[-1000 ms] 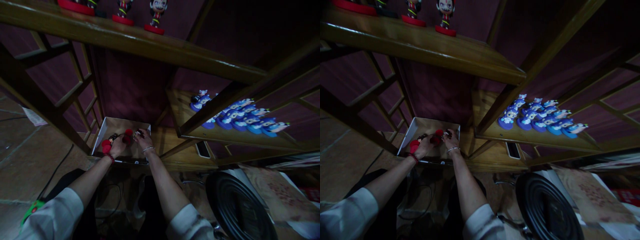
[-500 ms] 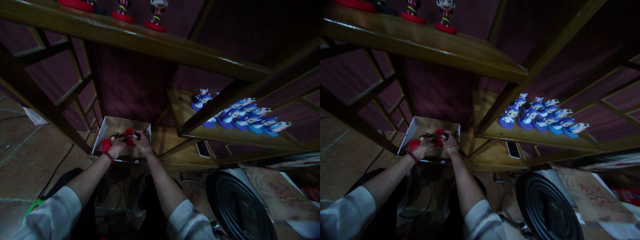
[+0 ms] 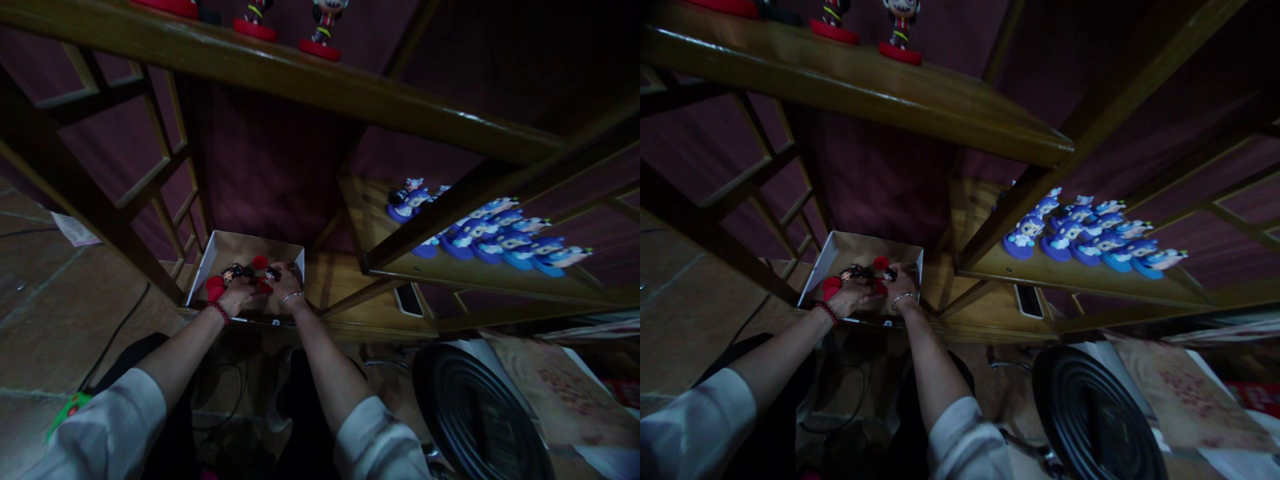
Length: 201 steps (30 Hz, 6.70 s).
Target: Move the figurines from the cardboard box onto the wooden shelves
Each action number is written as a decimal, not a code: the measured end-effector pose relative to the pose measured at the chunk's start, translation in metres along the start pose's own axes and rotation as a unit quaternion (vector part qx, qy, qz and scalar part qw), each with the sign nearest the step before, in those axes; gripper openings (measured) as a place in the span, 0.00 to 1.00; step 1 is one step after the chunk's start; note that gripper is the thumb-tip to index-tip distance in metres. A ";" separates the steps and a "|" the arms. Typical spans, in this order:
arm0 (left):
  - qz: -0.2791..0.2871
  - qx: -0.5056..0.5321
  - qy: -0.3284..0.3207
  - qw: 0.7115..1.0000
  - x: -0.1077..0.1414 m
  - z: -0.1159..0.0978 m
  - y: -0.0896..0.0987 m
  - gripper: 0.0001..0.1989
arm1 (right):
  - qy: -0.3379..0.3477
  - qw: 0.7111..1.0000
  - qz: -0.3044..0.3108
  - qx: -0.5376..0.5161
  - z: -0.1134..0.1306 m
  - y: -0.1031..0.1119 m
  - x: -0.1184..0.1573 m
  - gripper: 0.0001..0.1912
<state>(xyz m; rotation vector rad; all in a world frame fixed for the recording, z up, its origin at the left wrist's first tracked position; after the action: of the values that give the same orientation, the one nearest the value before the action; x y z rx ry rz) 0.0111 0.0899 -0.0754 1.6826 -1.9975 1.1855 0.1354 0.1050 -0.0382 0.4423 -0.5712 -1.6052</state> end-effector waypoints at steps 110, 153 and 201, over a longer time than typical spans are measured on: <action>0.099 0.100 -0.084 0.986 0.052 -0.050 -0.019 0.06 | 0.121 0.979 -0.048 -0.156 0.054 0.041 0.015 0.18; 0.107 0.095 -0.069 0.987 0.051 -0.048 -0.010 0.03 | 0.190 0.963 0.033 -0.187 0.069 0.032 0.020 0.14; 0.104 0.068 -0.011 0.992 0.060 -0.038 -0.004 0.04 | 0.263 0.958 0.105 -0.051 0.090 0.025 0.032 0.09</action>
<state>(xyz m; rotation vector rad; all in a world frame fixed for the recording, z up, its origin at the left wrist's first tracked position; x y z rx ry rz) -0.0133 0.0759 -0.0098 1.5846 -2.1946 1.4082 0.0990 0.0810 0.0503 0.6791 -0.1236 -1.2368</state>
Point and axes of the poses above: each hand's wrist, its own x-axis away from the middle knuckle, its own y-axis out of the back of the hand, z = x × y, the point moved 8 cm from there along -x, towards the middle knuckle, and after that the axes turned 7 degrees about y, right-handed, at the moved point
